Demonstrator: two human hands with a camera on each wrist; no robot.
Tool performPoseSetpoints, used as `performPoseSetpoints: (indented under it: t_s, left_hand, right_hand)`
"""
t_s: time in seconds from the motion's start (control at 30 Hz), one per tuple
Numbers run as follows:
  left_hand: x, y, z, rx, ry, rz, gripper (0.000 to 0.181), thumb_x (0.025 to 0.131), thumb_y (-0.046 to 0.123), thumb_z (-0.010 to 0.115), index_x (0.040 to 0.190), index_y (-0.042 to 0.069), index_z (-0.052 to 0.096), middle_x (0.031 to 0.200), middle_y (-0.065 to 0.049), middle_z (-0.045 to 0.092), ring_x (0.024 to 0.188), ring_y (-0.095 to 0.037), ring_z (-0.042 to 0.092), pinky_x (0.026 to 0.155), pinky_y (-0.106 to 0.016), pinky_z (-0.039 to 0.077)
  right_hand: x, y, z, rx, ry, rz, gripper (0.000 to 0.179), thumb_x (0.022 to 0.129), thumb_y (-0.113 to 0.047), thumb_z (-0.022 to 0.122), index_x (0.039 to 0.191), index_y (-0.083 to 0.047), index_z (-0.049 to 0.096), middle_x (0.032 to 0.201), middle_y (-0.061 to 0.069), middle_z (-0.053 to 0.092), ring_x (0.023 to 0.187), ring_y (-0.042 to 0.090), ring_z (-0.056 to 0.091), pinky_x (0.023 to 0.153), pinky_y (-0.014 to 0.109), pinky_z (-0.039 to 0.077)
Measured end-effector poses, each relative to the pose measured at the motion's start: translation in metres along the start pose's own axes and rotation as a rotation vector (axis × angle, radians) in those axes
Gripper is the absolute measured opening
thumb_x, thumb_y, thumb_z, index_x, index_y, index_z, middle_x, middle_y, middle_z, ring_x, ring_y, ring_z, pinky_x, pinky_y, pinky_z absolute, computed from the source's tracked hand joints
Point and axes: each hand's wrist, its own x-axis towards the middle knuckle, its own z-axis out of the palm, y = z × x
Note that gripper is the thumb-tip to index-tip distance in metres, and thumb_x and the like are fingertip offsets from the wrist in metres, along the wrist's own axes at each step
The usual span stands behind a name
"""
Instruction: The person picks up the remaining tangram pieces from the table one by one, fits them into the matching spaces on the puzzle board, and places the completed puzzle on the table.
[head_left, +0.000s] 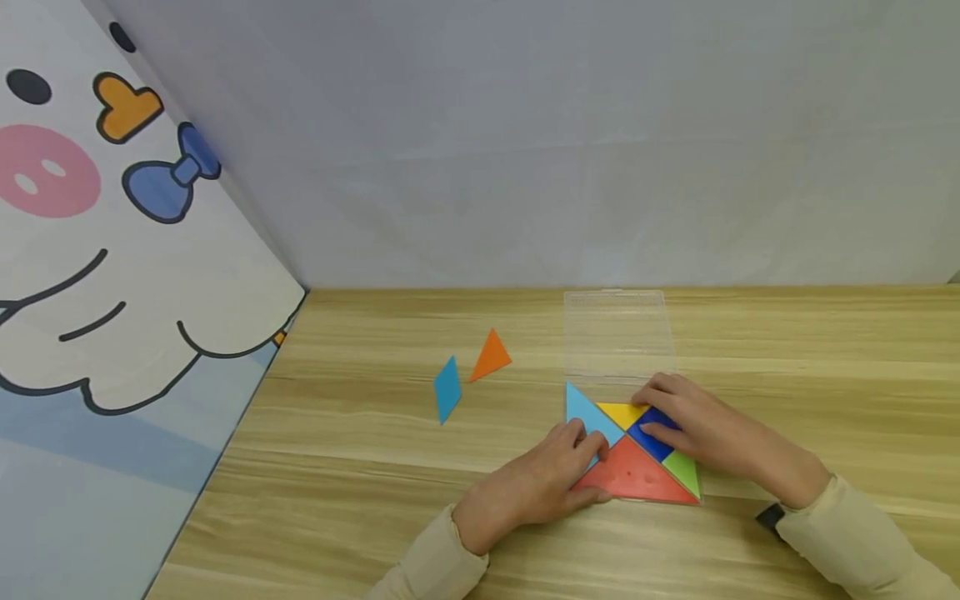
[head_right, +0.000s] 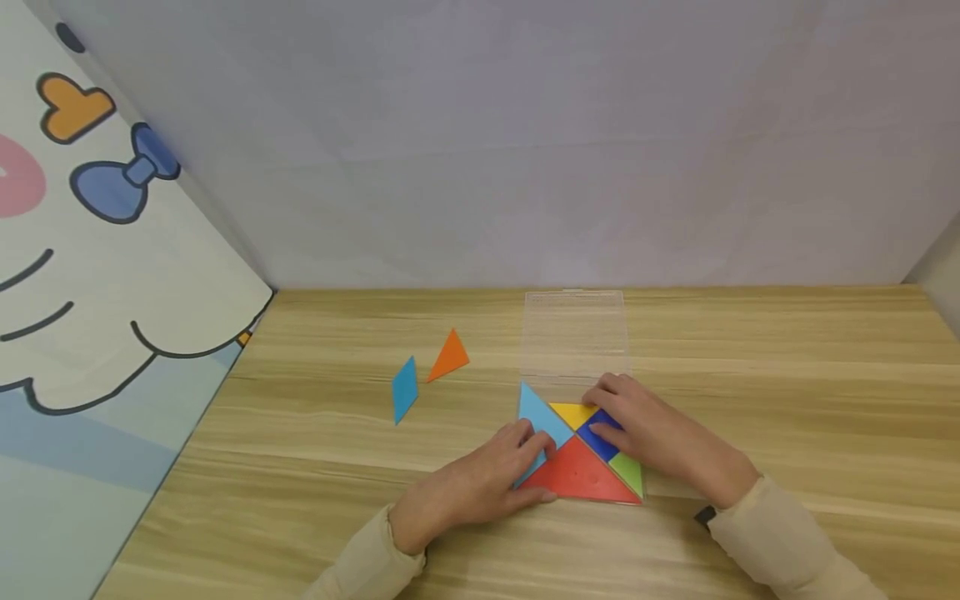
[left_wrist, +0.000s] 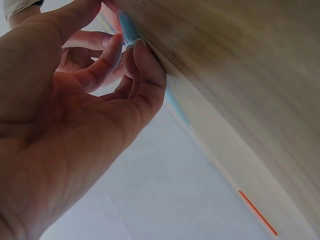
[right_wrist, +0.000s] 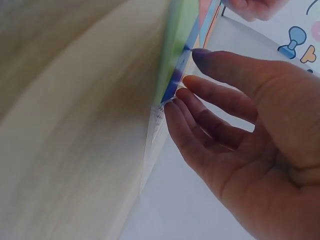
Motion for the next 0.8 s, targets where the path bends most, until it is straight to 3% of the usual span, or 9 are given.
performPoseSetpoints:
  t_s: [0.2,0.57,0.8]
  left_hand:
    - [-0.001,0.002,-0.001,0.006,0.012,0.009,0.033,0.099,0.031,0.071,0.118,0.009,0.057,0.096,0.001,0.043,0.082,-0.008,0.038,0.073,-0.014,0.032]
    - [-0.004,0.003,-0.007,0.001,-0.022,-0.049,0.031,0.099,0.031,0.071,0.116,0.008,0.059,0.093,0.003,0.043,0.081,-0.006,0.040,0.072,-0.013,0.035]
    - [0.003,0.000,-0.008,0.036,0.034,-0.099,0.027,0.100,0.026,0.070,0.112,0.005,0.061,0.097,-0.003,0.054,0.082,-0.010,0.048,0.076,-0.016,0.044]
  right_hand:
    - [-0.004,0.001,-0.004,-0.004,-0.007,-0.026,0.030,0.091,-0.004,0.076,0.119,-0.003,0.067,0.114,0.001,0.060,0.102,0.020,0.059,0.085,0.039,0.054]
    - [-0.016,0.007,-0.009,-0.040,0.096,-0.093,0.034,0.089,0.008,0.071,0.121,-0.002,0.067,0.115,0.001,0.063,0.101,0.015,0.060,0.083,0.036,0.056]
    - [-0.023,0.013,-0.010,-0.034,0.107,-0.095,0.033,0.086,0.007,0.074,0.117,-0.004,0.069,0.110,-0.002,0.062,0.095,0.010,0.057,0.079,0.029,0.055]
